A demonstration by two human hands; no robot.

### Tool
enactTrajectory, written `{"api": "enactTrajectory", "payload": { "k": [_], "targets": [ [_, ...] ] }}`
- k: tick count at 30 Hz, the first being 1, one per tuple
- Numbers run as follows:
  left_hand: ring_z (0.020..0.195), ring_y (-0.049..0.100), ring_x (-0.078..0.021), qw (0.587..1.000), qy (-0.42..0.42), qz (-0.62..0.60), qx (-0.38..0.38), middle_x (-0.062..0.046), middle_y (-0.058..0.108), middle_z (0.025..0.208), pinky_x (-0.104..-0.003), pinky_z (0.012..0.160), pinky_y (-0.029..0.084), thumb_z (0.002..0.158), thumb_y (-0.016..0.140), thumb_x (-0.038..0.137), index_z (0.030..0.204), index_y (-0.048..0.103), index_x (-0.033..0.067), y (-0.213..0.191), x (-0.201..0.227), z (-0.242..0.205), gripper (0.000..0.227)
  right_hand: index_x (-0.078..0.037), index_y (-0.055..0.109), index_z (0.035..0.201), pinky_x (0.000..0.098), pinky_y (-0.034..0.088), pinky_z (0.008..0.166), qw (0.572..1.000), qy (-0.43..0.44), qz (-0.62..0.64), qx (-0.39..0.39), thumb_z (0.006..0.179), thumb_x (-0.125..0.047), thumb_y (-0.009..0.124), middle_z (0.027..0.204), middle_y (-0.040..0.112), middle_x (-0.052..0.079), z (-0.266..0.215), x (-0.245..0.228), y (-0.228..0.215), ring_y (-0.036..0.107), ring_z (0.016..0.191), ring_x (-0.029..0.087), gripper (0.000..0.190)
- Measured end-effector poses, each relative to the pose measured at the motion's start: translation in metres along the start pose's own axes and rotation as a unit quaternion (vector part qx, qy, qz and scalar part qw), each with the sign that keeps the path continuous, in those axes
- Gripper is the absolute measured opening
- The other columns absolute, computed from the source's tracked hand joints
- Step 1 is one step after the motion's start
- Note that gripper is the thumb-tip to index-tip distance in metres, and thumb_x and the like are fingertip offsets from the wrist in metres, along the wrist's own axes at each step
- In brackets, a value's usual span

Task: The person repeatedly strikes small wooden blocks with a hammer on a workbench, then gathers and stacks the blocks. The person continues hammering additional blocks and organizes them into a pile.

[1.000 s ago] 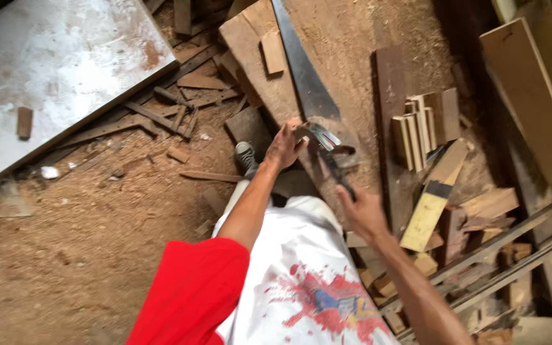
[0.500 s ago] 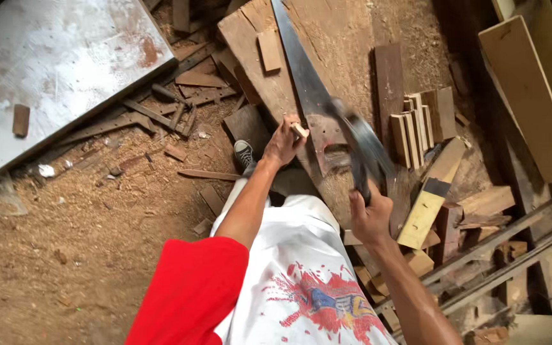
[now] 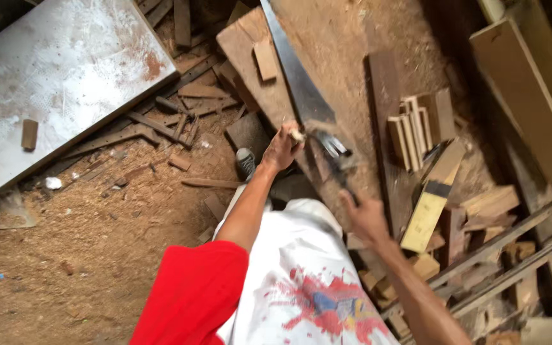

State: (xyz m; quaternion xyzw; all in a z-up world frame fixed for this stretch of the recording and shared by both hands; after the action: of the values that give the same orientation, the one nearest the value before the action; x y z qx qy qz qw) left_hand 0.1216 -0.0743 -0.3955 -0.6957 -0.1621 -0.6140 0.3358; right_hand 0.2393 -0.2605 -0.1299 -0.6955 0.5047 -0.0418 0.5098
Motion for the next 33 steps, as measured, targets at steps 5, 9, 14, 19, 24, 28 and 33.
{"api": "enactTrajectory", "payload": {
  "k": [5, 9, 14, 19, 24, 28, 33],
  "targets": [
    [0.102, 0.067, -0.0315, 1.000, 0.007, -0.027, 0.008, -0.015, 0.062, 0.108, -0.044, 0.090, 0.055, 0.101, 0.071, 0.015, 0.135, 0.032, 0.0078, -0.008, 0.007, -0.001, 0.052, -0.006, 0.065, 0.101, 0.0353, 0.044, 0.042, 0.989, -0.089, 0.092, 0.072, 0.099, -0.057, 0.049, 0.056, 0.060, 0.008, -0.007, -0.017, -0.004, 0.054, 0.041, 0.013, 0.054],
    [0.099, 0.062, -0.0383, 0.995, -0.050, 0.063, -0.050, -0.021, 0.059, 0.101, -0.048, 0.089, 0.051, 0.095, 0.074, 0.020, 0.135, 0.031, -0.0009, -0.011, 0.015, 0.005, 0.062, -0.007, 0.071, 0.107, 0.0405, 0.048, 0.040, 0.972, 0.169, -0.021, -0.160, 0.098, -0.051, 0.053, 0.057, 0.066, 0.008, 0.005, -0.032, -0.002, 0.059, 0.042, 0.018, 0.048],
    [0.104, 0.062, -0.0351, 0.994, -0.005, 0.109, -0.012, -0.022, 0.057, 0.111, -0.041, 0.095, 0.051, 0.093, 0.068, 0.023, 0.140, 0.031, 0.0017, -0.009, 0.007, -0.004, 0.063, -0.004, 0.069, 0.102, 0.0401, 0.046, 0.045, 0.996, -0.049, 0.068, 0.014, 0.099, -0.048, 0.059, 0.057, 0.061, 0.014, -0.002, -0.057, -0.015, 0.060, 0.046, 0.027, 0.045],
    [0.108, 0.058, -0.0376, 0.994, -0.082, -0.026, -0.063, -0.024, 0.055, 0.118, -0.043, 0.107, 0.044, 0.101, 0.068, 0.023, 0.147, 0.020, -0.0123, 0.018, -0.021, 0.002, 0.075, -0.005, 0.069, 0.099, 0.0432, 0.044, 0.049, 0.999, -0.021, -0.045, 0.017, 0.097, -0.041, 0.068, 0.061, 0.058, 0.020, 0.010, -0.055, -0.013, 0.062, 0.051, 0.036, 0.035],
    [0.114, 0.056, -0.0388, 0.993, 0.066, 0.096, 0.011, -0.023, 0.051, 0.121, -0.047, 0.104, 0.046, 0.093, 0.073, 0.020, 0.136, 0.024, -0.0048, 0.020, -0.014, 0.001, 0.069, -0.006, 0.067, 0.094, 0.0406, 0.044, 0.049, 0.998, -0.023, 0.014, 0.065, 0.100, -0.041, 0.066, 0.059, 0.055, 0.016, 0.003, -0.040, -0.015, 0.055, 0.048, 0.024, 0.036],
    [0.113, 0.059, -0.0397, 0.999, -0.033, 0.033, -0.022, -0.021, 0.056, 0.120, -0.046, 0.097, 0.050, 0.094, 0.075, 0.019, 0.134, 0.036, 0.0069, 0.000, 0.001, -0.004, 0.057, -0.009, 0.065, 0.086, 0.0376, 0.042, 0.048, 0.992, -0.052, 0.112, 0.035, 0.097, -0.047, 0.062, 0.056, 0.056, 0.011, -0.003, -0.033, -0.002, 0.052, 0.048, 0.017, 0.039],
    [0.108, 0.062, -0.0410, 1.000, 0.012, 0.020, 0.017, -0.020, 0.057, 0.120, -0.046, 0.094, 0.052, 0.095, 0.074, 0.017, 0.130, 0.035, 0.0077, -0.023, 0.024, 0.027, 0.053, -0.003, 0.074, 0.105, 0.0360, 0.050, 0.050, 0.988, -0.112, 0.017, 0.102, 0.099, -0.052, 0.064, 0.072, 0.069, 0.016, 0.005, -0.028, -0.007, 0.066, 0.061, 0.010, 0.050]
  ]
}}
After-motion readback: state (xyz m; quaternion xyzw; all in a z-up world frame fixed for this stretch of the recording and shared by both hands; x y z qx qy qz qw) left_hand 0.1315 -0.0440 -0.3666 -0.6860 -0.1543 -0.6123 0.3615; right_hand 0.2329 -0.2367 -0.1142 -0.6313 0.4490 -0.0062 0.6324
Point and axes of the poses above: each hand's wrist, its own z-axis towards the middle knuckle, its own y-axis out of the palm, x = y × z, the point moved 2 cm from there along z, towards the middle knuckle
